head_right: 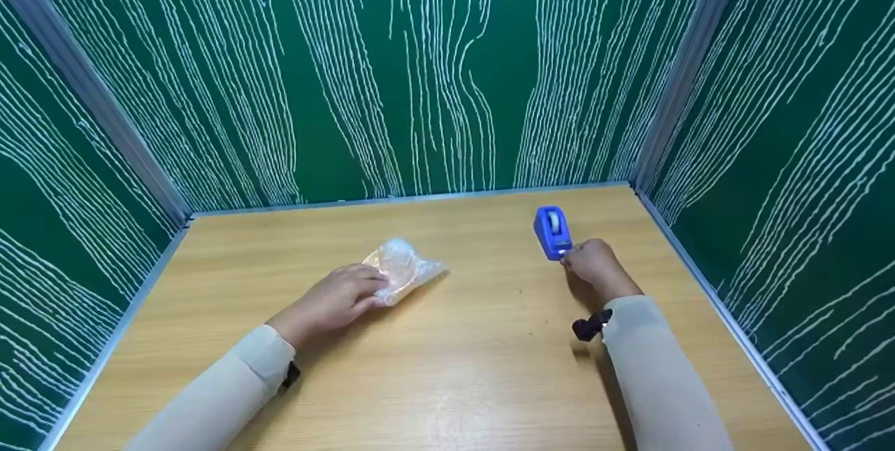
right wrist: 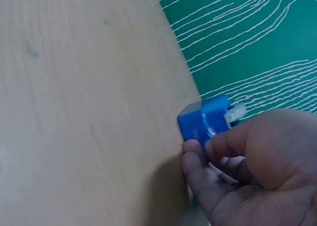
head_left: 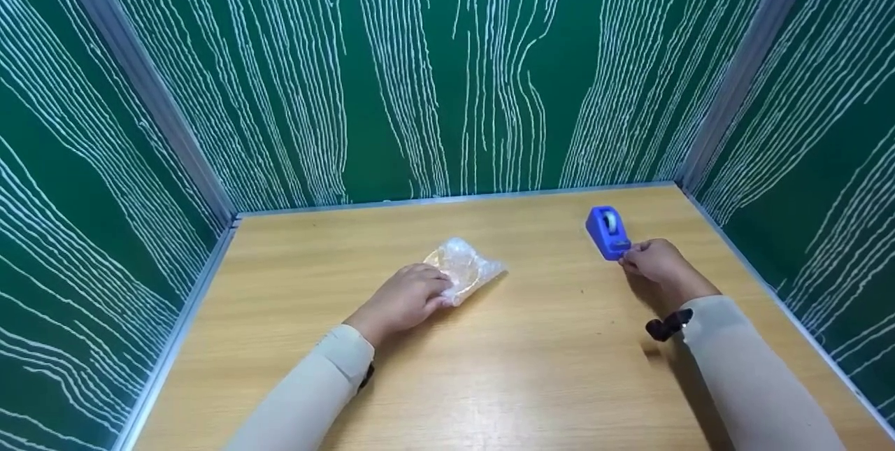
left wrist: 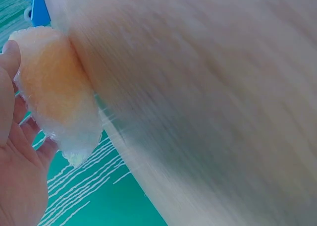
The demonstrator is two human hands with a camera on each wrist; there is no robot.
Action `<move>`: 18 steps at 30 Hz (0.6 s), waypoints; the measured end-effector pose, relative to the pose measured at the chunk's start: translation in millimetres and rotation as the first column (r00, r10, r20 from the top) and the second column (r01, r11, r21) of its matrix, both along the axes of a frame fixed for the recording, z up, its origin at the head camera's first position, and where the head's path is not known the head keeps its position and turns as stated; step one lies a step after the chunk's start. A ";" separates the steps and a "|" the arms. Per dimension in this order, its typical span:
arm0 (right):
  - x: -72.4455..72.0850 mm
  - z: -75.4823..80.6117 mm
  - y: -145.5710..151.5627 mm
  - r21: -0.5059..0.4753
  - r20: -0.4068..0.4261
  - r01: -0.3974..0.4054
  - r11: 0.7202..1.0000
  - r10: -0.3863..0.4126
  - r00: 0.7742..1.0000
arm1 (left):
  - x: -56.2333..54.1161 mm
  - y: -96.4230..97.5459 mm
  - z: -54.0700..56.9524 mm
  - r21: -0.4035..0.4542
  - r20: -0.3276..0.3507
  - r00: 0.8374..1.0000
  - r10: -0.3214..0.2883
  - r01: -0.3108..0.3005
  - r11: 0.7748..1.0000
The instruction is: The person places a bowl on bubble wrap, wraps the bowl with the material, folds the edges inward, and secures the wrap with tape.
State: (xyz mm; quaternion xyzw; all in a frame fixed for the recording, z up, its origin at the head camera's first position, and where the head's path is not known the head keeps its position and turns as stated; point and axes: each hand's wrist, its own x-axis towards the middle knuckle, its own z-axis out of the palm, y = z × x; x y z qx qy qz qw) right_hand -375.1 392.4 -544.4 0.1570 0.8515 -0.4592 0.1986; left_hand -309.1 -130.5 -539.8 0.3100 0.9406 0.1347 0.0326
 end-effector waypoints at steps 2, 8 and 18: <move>1.8 2.5 4.0 0.015 -0.011 -0.046 0.999 0.046 0.999 | 0.1 -0.1 1.1 -0.001 -0.003 1.000 -0.008 0.008 1.000; 12.7 23.9 11.5 0.115 -0.050 -0.182 0.976 0.189 0.981 | 0.3 0.5 0.8 -0.016 -0.020 1.000 -0.024 0.024 1.000; 16.8 71.0 -44.1 0.254 -0.179 -0.358 0.899 0.407 0.896 | -0.3 0.4 2.0 -0.015 -0.010 1.000 -0.018 0.018 1.000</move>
